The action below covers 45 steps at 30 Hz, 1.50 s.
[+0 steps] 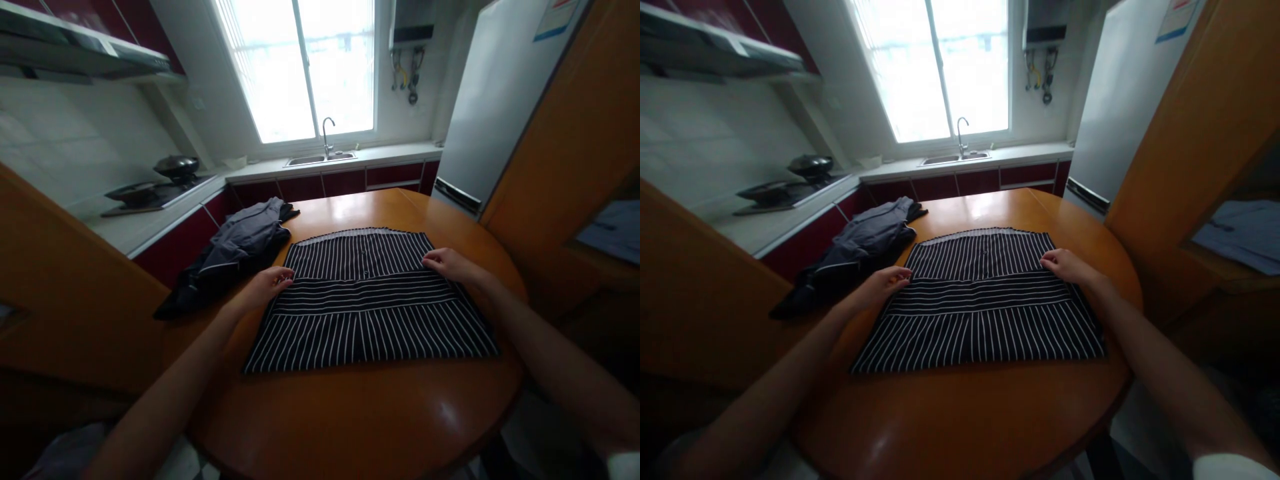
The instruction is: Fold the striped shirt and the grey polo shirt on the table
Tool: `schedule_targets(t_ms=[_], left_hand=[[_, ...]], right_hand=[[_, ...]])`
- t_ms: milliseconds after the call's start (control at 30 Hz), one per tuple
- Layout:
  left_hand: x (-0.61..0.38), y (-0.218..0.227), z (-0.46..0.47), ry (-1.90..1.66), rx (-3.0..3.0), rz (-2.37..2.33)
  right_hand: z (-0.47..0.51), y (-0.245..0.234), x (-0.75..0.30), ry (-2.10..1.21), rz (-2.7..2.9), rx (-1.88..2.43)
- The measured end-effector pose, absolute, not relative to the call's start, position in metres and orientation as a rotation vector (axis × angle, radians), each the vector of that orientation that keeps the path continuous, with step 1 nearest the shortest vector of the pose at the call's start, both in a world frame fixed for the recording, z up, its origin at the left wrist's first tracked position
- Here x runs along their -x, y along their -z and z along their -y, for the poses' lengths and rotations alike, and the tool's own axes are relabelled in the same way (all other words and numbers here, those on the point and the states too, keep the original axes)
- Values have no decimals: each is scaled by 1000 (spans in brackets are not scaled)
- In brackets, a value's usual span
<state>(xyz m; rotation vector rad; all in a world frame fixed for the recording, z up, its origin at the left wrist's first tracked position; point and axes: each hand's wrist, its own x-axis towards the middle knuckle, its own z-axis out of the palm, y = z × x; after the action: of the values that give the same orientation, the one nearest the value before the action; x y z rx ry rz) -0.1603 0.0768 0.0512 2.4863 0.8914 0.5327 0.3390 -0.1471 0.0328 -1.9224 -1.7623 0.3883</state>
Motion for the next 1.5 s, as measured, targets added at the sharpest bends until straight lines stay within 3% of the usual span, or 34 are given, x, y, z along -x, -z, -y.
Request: schedule_targets(t_ms=[300, 1267, 1500], left_hand=[[141, -29, -105, -345, -2466, -698], [132, -16, -100, -846, -2501, -817], [130, -11, -106, -703, -2506, -866]], right_hand=[[159, -14, -342, -531, 1775, 1798], [151, -1, -352, -118, 1674, 1847], [146, 6, -353, -160, 1773, 1907]])
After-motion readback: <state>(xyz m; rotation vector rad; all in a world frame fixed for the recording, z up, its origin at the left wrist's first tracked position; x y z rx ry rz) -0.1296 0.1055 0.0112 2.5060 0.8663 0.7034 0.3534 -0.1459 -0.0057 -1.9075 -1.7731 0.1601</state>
